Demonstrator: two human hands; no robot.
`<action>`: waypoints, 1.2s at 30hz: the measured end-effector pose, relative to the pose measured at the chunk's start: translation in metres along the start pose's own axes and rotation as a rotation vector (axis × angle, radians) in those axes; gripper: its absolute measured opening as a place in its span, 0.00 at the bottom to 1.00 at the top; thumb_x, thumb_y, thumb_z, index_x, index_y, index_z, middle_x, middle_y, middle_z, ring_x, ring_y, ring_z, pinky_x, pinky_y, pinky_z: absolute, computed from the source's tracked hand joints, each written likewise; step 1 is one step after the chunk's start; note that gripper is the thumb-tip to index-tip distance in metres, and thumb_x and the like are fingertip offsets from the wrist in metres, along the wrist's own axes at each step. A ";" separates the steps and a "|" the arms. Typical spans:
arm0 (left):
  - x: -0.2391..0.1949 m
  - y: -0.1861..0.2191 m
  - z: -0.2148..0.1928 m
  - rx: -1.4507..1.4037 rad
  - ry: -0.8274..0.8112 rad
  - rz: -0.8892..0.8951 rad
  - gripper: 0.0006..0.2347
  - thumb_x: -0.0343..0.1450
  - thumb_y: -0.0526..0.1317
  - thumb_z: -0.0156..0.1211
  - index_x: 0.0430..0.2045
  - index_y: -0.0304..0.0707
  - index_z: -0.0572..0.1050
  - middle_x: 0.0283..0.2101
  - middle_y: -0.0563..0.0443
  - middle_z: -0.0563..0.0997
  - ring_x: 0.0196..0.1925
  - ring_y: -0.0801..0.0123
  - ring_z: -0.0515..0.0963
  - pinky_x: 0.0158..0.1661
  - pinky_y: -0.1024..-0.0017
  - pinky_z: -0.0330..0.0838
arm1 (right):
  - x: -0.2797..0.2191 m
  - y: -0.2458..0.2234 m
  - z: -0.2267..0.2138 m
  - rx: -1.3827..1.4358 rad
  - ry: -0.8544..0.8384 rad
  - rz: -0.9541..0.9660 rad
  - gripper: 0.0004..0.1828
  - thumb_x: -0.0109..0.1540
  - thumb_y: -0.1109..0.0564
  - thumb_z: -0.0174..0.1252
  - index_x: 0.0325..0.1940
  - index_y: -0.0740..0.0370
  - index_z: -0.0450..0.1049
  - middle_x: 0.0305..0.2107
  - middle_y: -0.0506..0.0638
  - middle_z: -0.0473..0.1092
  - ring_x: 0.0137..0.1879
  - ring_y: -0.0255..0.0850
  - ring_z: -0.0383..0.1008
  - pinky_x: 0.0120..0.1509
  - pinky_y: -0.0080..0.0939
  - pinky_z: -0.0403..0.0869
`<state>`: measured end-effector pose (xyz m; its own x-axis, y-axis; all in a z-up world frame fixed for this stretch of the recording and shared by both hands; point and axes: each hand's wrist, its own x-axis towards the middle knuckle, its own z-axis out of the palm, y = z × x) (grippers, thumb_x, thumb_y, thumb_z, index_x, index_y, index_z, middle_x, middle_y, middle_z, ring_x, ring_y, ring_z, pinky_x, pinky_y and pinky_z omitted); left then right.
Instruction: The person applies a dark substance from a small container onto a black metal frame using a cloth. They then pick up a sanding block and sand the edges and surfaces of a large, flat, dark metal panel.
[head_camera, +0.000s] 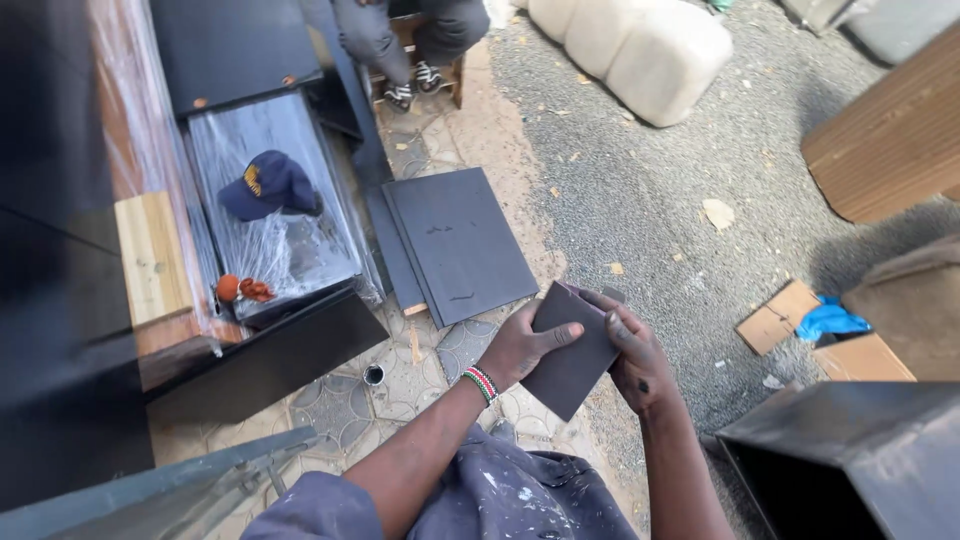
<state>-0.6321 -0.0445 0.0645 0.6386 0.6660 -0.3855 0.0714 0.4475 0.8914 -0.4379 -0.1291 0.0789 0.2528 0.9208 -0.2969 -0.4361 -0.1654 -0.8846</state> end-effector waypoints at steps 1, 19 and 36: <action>-0.004 0.005 0.001 0.012 -0.020 -0.002 0.30 0.72 0.61 0.86 0.56 0.39 0.81 0.44 0.47 0.85 0.49 0.61 0.90 0.50 0.61 0.90 | -0.012 0.000 0.009 0.008 0.019 -0.012 0.34 0.75 0.47 0.64 0.81 0.70 0.77 0.52 0.63 0.88 0.50 0.45 0.92 0.52 0.48 0.89; 0.046 -0.046 0.072 -0.137 -0.316 -0.123 0.11 0.83 0.45 0.75 0.52 0.39 0.85 0.40 0.49 0.91 0.45 0.68 0.93 0.47 0.66 0.93 | -0.112 0.048 -0.029 -0.123 1.009 -0.291 0.07 0.70 0.58 0.79 0.49 0.61 0.89 0.28 0.49 0.82 0.34 0.32 0.83 0.36 0.38 0.86; 0.138 -0.019 0.391 0.220 -0.520 -0.211 0.14 0.79 0.39 0.77 0.54 0.25 0.89 0.39 0.42 0.94 0.41 0.67 0.92 0.44 0.67 0.90 | -0.165 -0.061 -0.311 0.181 1.154 -0.315 0.14 0.76 0.54 0.70 0.42 0.67 0.85 0.23 0.62 0.81 0.28 0.47 0.88 0.27 0.45 0.86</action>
<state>-0.2457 -0.1945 0.0875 0.8804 0.1720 -0.4420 0.3592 0.3670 0.8581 -0.1844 -0.3806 0.0694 0.9515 0.0400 -0.3050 -0.3075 0.1464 -0.9402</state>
